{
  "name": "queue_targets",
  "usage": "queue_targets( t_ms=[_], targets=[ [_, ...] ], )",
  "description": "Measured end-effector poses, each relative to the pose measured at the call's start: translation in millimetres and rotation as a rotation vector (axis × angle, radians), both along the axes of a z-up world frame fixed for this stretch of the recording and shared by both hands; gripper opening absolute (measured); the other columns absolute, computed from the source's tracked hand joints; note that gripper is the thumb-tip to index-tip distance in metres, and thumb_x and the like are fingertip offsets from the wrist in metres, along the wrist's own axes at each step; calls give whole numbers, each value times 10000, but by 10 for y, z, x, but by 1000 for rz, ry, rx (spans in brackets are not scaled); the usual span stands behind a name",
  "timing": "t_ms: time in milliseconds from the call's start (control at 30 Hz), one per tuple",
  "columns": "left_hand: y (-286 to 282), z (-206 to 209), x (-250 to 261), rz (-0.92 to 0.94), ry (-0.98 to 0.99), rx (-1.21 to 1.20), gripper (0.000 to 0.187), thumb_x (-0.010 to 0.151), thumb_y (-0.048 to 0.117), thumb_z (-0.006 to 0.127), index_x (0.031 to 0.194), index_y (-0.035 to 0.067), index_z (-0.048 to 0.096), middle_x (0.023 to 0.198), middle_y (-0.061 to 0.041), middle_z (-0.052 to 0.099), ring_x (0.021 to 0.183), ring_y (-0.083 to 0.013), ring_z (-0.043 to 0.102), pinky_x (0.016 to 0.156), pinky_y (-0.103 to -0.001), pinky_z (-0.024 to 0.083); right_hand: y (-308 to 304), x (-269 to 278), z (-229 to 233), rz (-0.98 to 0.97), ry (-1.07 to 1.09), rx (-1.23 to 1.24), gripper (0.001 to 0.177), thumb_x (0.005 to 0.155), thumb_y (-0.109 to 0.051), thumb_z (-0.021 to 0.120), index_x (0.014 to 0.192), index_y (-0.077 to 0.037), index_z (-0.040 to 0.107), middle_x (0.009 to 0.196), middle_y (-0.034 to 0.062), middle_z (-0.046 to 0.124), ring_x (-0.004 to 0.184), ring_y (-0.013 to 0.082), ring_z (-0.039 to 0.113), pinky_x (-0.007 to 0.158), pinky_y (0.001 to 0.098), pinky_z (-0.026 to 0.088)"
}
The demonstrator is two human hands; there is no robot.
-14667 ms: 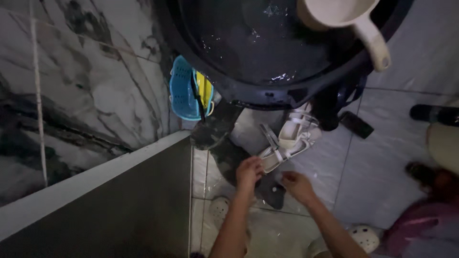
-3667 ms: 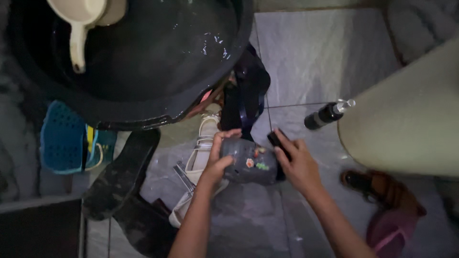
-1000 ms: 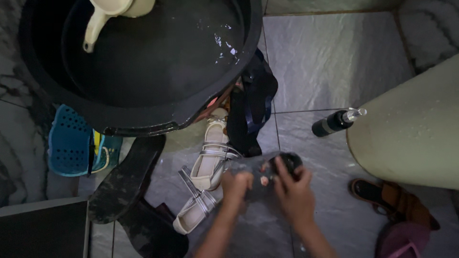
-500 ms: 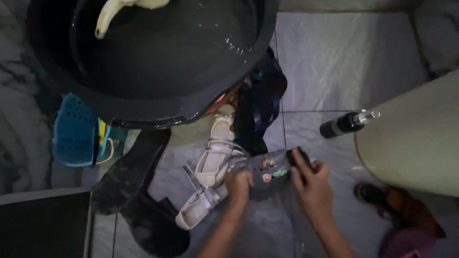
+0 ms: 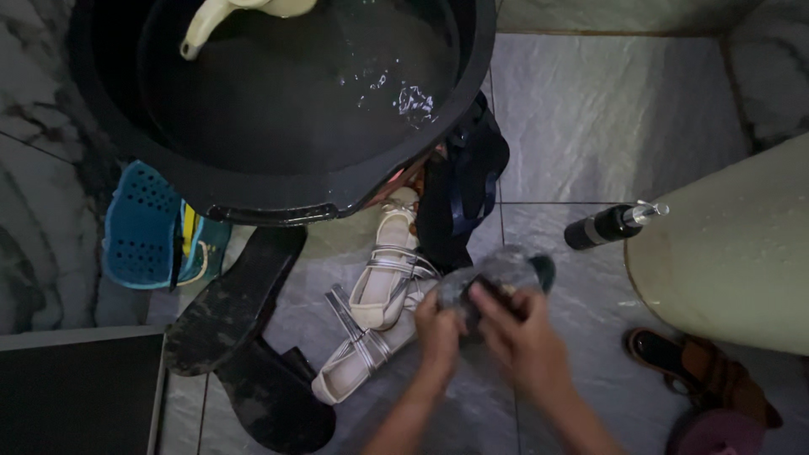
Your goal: The person cleans a pair of shoes by scrubbing them with a brush and rinsing them with water from a plastic scoop.
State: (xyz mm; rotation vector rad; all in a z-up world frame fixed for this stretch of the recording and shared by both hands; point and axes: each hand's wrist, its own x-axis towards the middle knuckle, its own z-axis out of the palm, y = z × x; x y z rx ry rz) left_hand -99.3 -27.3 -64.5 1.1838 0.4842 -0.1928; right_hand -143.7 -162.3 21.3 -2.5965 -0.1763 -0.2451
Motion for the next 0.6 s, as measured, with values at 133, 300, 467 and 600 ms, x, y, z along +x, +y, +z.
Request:
queue_targets(
  t_ms=[133,300,467,600],
  targets=[
    [-2,20,54,50,-40,-103,583,581,-75,512,1106,18,747,764,-17,680,547,-110,557,423,-268,395,-197,428,236,-286,204,-125,526,884,-312,716,1379,-449,602,1171,151,549,829,337,670,704,411,561],
    [-47,-156,-37,40,-80,66,571,567,-33,542,1101,-13,745,851,-50,701,684,-139,631,500,-269,481,36,129,194,82,-22,-30,525,844,-354,699,1358,-429,617,1104,155,552,821,332,681,659,402,562],
    [-62,2,88,175,198,-371,512,705,66,624,1214,113,619,992,-42,679,828,-181,676,649,-306,567,-372,657,97,-215,152,23,506,928,-285,691,1416,-385,602,1075,153,515,857,316,614,777,389,530],
    [-76,209,81,31,220,-502,406,872,275,730,1231,88,703,1143,-69,751,986,-212,742,790,-367,637,-391,539,-29,-177,67,352,517,999,-213,615,1496,-342,552,1091,140,512,967,290,567,903,357,493]
  ],
)
